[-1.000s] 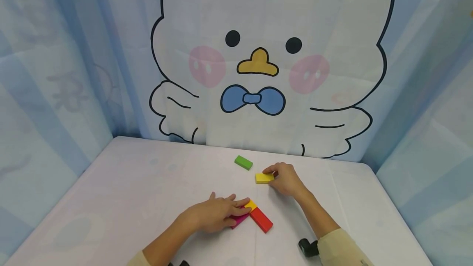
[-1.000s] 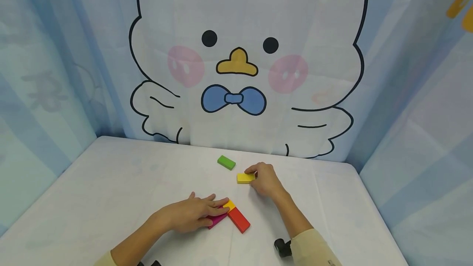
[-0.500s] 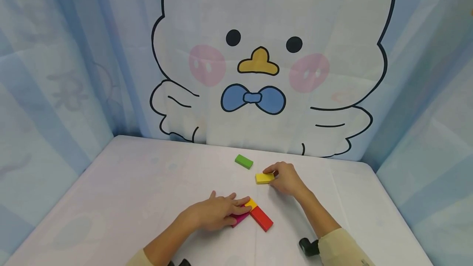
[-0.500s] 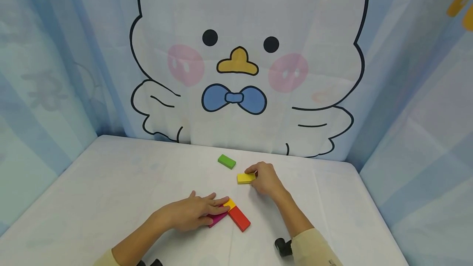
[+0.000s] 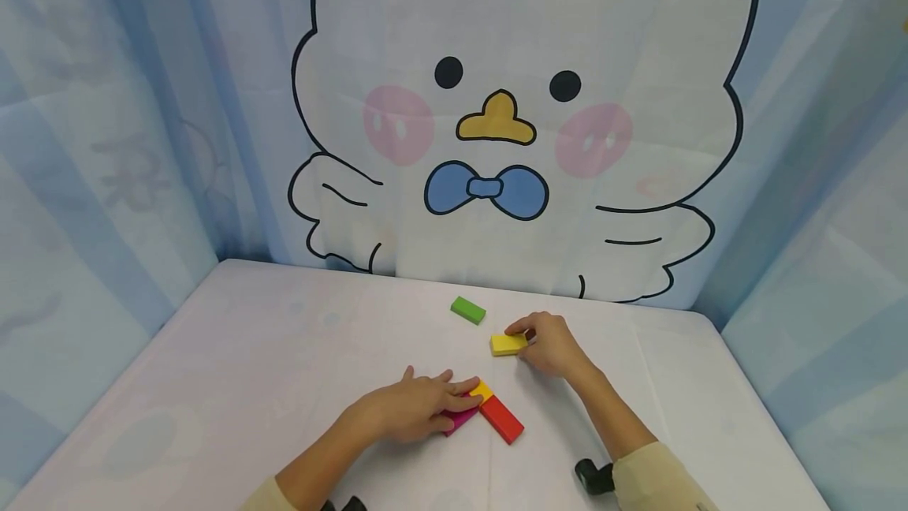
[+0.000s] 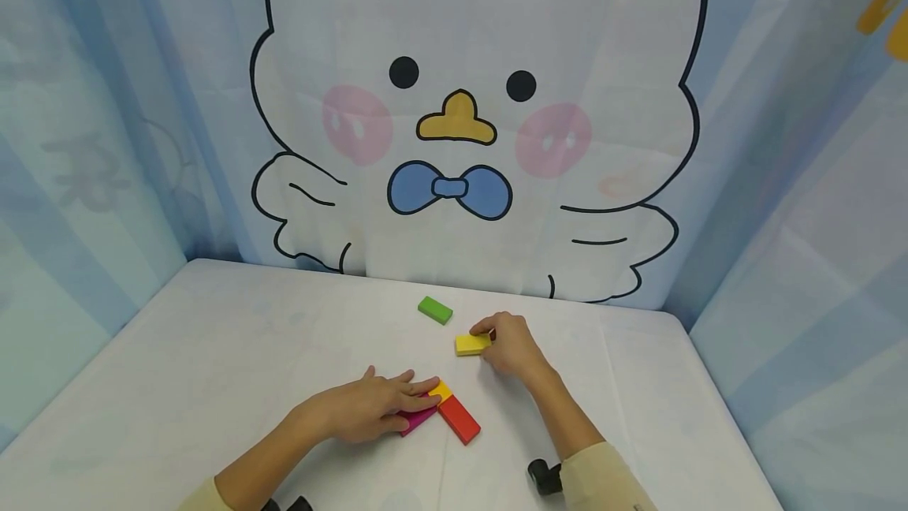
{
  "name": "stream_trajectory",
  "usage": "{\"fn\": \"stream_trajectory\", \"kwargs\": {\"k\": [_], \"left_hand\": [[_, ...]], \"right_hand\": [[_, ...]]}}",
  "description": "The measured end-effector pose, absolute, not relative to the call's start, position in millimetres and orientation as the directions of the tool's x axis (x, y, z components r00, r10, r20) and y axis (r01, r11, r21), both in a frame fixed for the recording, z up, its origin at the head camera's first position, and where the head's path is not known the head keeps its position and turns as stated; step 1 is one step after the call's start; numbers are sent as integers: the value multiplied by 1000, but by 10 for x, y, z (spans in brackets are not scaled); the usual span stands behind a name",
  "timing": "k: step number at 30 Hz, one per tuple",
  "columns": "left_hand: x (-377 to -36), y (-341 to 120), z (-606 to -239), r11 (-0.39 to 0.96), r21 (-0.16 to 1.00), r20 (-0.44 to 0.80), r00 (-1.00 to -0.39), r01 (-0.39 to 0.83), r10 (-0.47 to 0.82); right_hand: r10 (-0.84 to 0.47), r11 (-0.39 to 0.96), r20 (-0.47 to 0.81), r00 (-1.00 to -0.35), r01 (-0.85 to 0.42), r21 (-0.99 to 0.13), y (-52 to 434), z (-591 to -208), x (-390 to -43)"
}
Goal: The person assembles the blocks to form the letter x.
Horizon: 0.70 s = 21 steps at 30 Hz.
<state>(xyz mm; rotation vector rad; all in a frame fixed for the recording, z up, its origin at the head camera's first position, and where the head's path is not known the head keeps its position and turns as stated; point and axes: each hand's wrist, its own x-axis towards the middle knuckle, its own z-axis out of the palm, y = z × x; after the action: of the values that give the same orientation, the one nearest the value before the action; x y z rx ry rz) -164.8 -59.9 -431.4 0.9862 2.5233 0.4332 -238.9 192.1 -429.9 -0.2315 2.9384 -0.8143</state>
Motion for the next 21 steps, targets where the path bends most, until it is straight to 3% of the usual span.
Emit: {"fn": "stream_trajectory", "kwargs": {"k": [21], "left_hand": [[-1653, -598, -4327, 710, 432, -259, -678, 556, 688]], "right_hand": [[-192, 843, -41, -981, -144, -518, 1890, -4271, -2306]]}}
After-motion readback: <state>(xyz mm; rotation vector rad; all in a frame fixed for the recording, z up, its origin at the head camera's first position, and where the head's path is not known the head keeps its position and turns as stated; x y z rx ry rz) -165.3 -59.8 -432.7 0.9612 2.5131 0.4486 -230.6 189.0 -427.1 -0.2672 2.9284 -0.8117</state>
